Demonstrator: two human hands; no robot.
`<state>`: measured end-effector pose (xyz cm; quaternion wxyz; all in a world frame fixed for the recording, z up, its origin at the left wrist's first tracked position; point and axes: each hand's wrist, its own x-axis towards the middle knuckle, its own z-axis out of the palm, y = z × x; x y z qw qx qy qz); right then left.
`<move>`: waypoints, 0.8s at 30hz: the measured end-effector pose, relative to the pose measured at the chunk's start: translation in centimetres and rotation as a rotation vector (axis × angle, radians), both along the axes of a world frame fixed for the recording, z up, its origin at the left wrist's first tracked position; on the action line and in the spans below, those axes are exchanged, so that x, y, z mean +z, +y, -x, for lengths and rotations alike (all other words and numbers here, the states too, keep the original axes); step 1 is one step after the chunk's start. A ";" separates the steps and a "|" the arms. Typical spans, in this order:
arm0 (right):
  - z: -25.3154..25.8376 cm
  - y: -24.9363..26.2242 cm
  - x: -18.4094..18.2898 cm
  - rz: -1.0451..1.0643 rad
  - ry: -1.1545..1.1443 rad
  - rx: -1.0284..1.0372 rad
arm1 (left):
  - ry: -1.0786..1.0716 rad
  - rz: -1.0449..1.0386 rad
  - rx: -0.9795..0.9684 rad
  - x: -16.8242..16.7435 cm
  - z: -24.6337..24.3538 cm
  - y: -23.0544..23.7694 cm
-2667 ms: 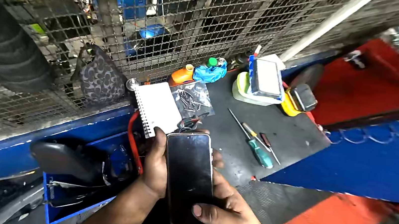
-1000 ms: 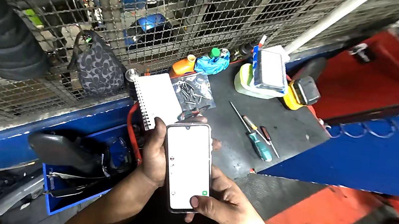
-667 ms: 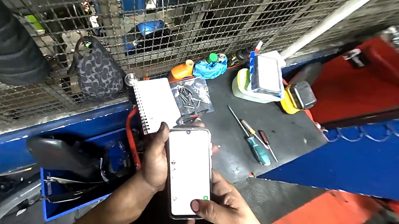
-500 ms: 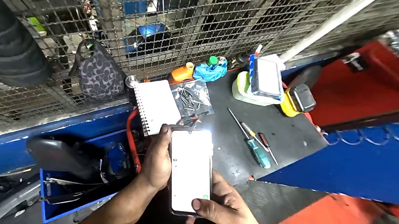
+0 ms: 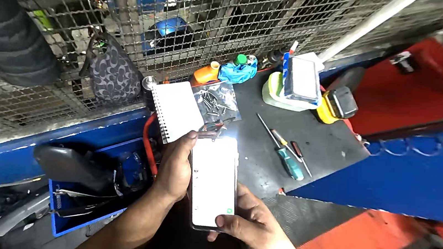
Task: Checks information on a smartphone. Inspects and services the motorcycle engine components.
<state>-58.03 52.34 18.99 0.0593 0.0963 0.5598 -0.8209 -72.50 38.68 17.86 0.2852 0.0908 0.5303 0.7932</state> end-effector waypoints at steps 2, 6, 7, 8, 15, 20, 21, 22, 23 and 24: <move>0.0 0.1 -0.2 0.019 0.020 0.026 | -0.006 -0.051 -0.034 0.1 0.1 0.0; 0.1 0.3 -0.2 0.137 0.032 0.068 | -0.220 -0.315 -0.230 -1.0 0.7 0.2; 0.1 0.3 -0.2 0.159 0.025 0.075 | -0.272 -0.355 -0.278 -1.5 0.7 0.3; 0.1 0.2 -0.2 0.169 0.013 0.074 | -0.302 -0.367 -0.310 -1.9 0.7 0.3; 0.5 0.2 -0.3 0.167 -0.059 0.097 | -0.344 -0.426 -0.384 -3.6 0.8 0.1; 1.2 0.5 -0.6 0.143 -0.097 0.078 | -0.376 -0.450 -0.289 -3.6 0.8 0.6; 1.3 0.6 -0.7 0.141 -0.105 0.071 | -0.388 -0.455 -0.290 -3.8 0.9 0.6; 1.4 0.6 -0.8 0.138 -0.113 0.065 | -0.397 -0.456 -0.292 -3.9 1.1 0.7; 1.5 0.7 -0.9 0.138 -0.118 0.064 | -0.402 -0.448 -0.292 -4.0 1.3 0.7; 1.7 0.8 -1.0 0.140 -0.120 0.065 | -0.402 -0.438 -0.287 -4.0 1.4 0.8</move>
